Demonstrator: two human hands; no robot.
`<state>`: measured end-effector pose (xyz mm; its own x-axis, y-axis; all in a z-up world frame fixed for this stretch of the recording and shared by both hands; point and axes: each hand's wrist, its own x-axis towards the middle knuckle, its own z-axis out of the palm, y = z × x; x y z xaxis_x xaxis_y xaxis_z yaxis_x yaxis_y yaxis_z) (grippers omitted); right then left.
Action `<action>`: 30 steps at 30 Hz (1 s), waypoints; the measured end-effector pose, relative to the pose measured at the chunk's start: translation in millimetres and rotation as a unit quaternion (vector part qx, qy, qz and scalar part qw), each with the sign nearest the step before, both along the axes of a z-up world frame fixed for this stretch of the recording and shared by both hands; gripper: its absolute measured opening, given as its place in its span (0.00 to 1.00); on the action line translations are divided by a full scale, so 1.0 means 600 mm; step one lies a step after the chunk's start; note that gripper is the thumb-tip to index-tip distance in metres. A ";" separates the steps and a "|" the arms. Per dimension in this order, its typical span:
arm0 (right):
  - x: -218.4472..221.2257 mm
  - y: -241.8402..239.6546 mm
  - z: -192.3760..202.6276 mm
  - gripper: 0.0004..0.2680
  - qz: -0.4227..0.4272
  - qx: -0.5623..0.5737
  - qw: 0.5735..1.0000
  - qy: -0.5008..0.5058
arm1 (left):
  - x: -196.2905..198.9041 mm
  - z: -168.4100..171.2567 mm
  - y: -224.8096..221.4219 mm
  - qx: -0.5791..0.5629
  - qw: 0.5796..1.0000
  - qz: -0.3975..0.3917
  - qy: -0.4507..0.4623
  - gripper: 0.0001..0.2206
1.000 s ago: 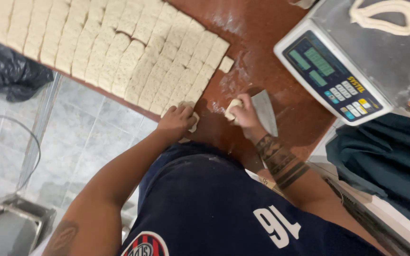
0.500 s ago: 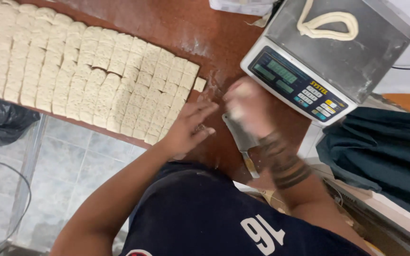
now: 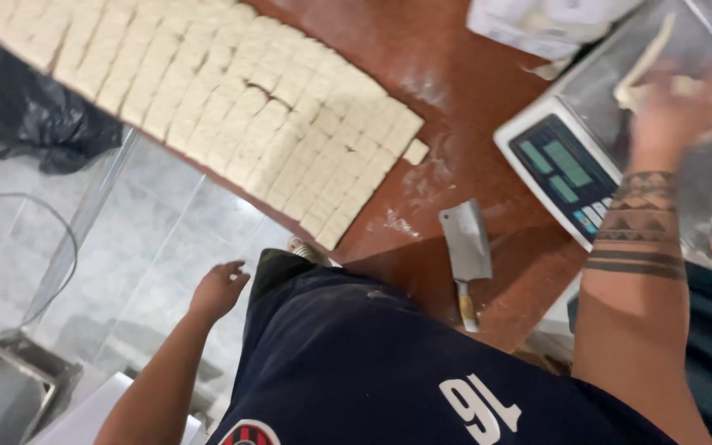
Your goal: Cutting dough into small pieces and checking the oven in a bakery
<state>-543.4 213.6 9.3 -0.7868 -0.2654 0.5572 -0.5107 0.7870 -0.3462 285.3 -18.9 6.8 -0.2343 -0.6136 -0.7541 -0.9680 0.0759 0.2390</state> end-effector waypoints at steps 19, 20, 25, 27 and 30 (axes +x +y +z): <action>0.561 -0.211 -0.099 0.12 0.136 0.170 0.871 -0.441 | 0.264 -0.126 -0.019 0.053 0.977 0.202 0.042 0.26; 0.558 -0.227 -0.089 0.13 0.113 0.046 0.849 -0.514 | 0.286 -0.130 -0.029 0.064 0.974 0.213 0.051 0.26; 0.582 -0.341 -0.046 0.18 0.113 -0.063 0.837 -0.531 | 0.438 -0.179 -0.104 0.081 0.964 0.250 0.045 0.27; 0.595 -0.396 -0.003 0.18 -0.068 0.227 0.899 -0.367 | 0.491 -0.170 -0.147 0.064 0.965 0.252 -0.015 0.27; 0.671 -0.501 0.065 0.07 0.211 0.162 0.960 -0.085 | 0.669 -0.277 -0.183 -0.100 0.994 -0.031 0.019 0.22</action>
<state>-141.1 -86.9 48.3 -0.6439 -0.7178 0.2649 -0.7651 0.6033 -0.2249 686.8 -128.8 -159.7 -0.3022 -0.7347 -0.6074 -0.9506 0.1844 0.2499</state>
